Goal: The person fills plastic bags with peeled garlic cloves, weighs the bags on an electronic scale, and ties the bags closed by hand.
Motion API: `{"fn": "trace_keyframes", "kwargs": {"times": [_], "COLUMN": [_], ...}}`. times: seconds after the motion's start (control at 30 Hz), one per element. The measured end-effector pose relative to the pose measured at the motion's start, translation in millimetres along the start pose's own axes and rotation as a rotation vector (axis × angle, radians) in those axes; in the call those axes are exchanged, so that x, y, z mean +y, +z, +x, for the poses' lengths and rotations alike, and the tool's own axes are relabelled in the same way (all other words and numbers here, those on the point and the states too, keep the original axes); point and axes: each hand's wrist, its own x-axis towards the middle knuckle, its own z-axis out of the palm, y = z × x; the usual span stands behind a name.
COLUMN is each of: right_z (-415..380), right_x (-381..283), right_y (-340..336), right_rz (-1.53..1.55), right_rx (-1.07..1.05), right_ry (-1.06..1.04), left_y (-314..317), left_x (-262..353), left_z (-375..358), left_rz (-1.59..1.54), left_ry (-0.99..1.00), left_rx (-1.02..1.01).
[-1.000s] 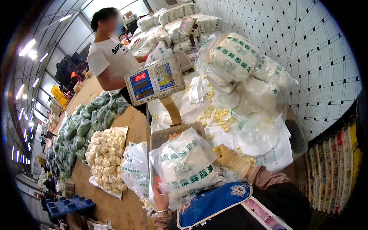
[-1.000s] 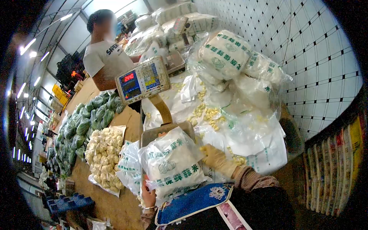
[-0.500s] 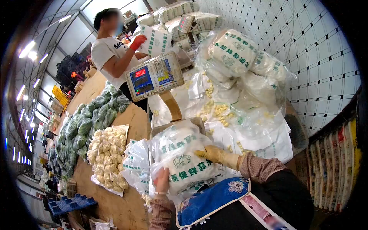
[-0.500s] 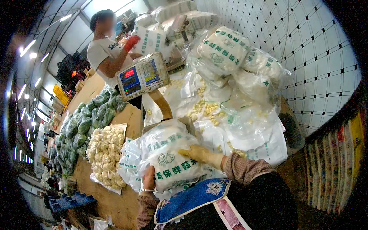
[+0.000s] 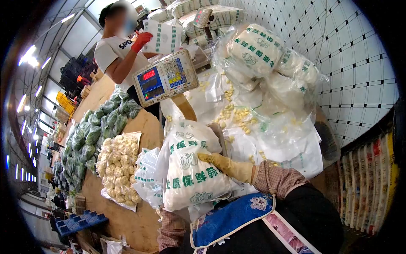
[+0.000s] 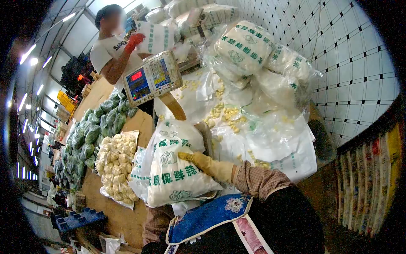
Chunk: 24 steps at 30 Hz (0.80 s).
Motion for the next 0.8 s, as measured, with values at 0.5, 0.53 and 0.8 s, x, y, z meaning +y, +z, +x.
{"fn": "trace_keyframes", "kwargs": {"times": [0.5,0.53,0.8], "right_z": [28.3,30.9,30.2], "right_x": [-0.9,-0.4,-7.6], "right_y": [-21.5,-24.8,-17.9], "right_rz": [-0.195,-0.215,-0.588], "right_rx": [-0.016,-0.041,-0.026], "right_ry": [-0.124,-0.165,-0.343], "left_y": [0.0,-1.2,-8.2], "left_x": [-18.6,-19.6,-25.5], "left_z": [-38.8,-40.8,-54.8], "left_rz": [0.175,0.180,0.217], "left_ry": [0.042,0.044,0.041], "left_rx": [0.049,0.054,0.086]}}
